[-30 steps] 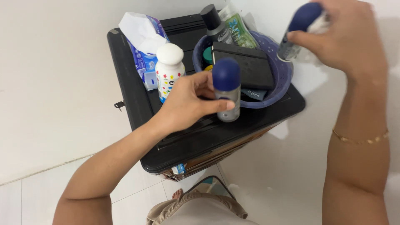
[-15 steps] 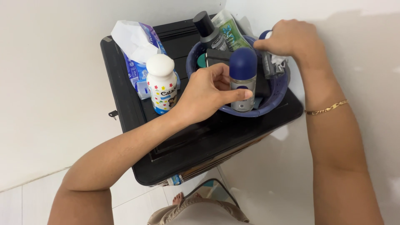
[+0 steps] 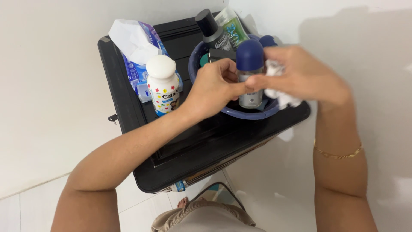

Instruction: Cleaning the surfaces of furniture and various personal items using a tissue.

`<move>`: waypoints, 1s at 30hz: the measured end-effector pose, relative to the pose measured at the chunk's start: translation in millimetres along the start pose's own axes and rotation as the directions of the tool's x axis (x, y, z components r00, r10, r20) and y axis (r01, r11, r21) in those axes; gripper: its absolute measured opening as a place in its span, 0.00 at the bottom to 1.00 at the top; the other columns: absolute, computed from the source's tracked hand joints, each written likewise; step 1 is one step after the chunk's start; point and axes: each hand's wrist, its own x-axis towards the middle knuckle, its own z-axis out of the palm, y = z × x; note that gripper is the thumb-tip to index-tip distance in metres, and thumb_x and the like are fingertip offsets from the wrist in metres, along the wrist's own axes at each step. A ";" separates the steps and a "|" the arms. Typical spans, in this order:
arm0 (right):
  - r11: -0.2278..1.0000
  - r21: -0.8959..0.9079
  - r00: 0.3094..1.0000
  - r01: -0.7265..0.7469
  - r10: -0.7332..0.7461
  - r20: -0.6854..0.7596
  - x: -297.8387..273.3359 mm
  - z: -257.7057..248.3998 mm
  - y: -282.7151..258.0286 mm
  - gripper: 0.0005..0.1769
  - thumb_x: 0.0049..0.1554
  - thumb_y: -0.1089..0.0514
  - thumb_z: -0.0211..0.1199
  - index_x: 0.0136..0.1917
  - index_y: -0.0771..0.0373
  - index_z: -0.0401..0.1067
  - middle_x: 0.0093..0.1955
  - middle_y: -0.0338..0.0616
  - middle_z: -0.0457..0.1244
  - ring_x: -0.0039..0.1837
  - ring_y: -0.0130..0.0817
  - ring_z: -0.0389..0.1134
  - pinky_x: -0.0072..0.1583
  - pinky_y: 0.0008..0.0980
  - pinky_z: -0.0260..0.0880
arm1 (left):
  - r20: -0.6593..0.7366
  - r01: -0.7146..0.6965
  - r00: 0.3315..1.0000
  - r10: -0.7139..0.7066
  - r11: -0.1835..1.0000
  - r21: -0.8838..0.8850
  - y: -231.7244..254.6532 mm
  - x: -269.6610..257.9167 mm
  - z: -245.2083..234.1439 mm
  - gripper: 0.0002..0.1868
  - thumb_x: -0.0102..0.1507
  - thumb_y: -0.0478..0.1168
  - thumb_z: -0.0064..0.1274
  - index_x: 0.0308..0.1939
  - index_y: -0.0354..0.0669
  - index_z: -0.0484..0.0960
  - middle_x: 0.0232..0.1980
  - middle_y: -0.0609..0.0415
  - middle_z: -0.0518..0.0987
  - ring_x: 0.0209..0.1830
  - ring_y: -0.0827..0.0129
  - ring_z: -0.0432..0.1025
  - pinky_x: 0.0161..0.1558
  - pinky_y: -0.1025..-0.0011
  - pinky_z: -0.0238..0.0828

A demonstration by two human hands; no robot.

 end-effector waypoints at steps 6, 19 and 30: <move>0.984 -0.092 0.982 -0.152 0.140 -0.128 4.8 10.8 -1.6 0.21 0.55 0.41 0.66 0.45 0.63 0.79 0.27 0.38 0.61 0.31 0.26 0.57 0.34 0.32 0.58 | 0.069 0.014 0.998 -0.017 0.999 0.044 3.0 -11.9 -0.3 0.27 0.56 0.48 0.68 0.50 0.32 0.77 0.41 0.51 0.83 0.34 0.77 0.78 0.35 0.77 0.78; 0.572 -0.730 0.926 -0.374 0.281 -0.254 57.9 2.9 49.1 0.39 0.57 0.28 0.57 0.32 0.68 0.77 0.29 0.56 0.67 0.35 0.54 0.70 0.43 0.45 0.68 | -0.390 -0.215 0.741 0.547 0.743 0.634 -24.1 -90.9 -88.6 0.29 0.66 0.37 0.70 0.63 0.35 0.68 0.55 0.48 0.67 0.51 0.64 0.66 0.57 0.69 0.68; 0.520 -0.797 0.939 -0.306 0.029 -0.341 43.6 13.3 45.5 0.40 0.53 0.20 0.67 0.39 0.61 0.77 0.28 0.45 0.66 0.33 0.45 0.69 0.38 0.43 0.66 | -0.331 -0.033 0.907 0.261 0.827 0.561 -42.0 -89.0 -102.3 0.46 0.53 0.50 0.76 0.65 0.32 0.66 0.59 0.41 0.73 0.57 0.56 0.73 0.58 0.61 0.73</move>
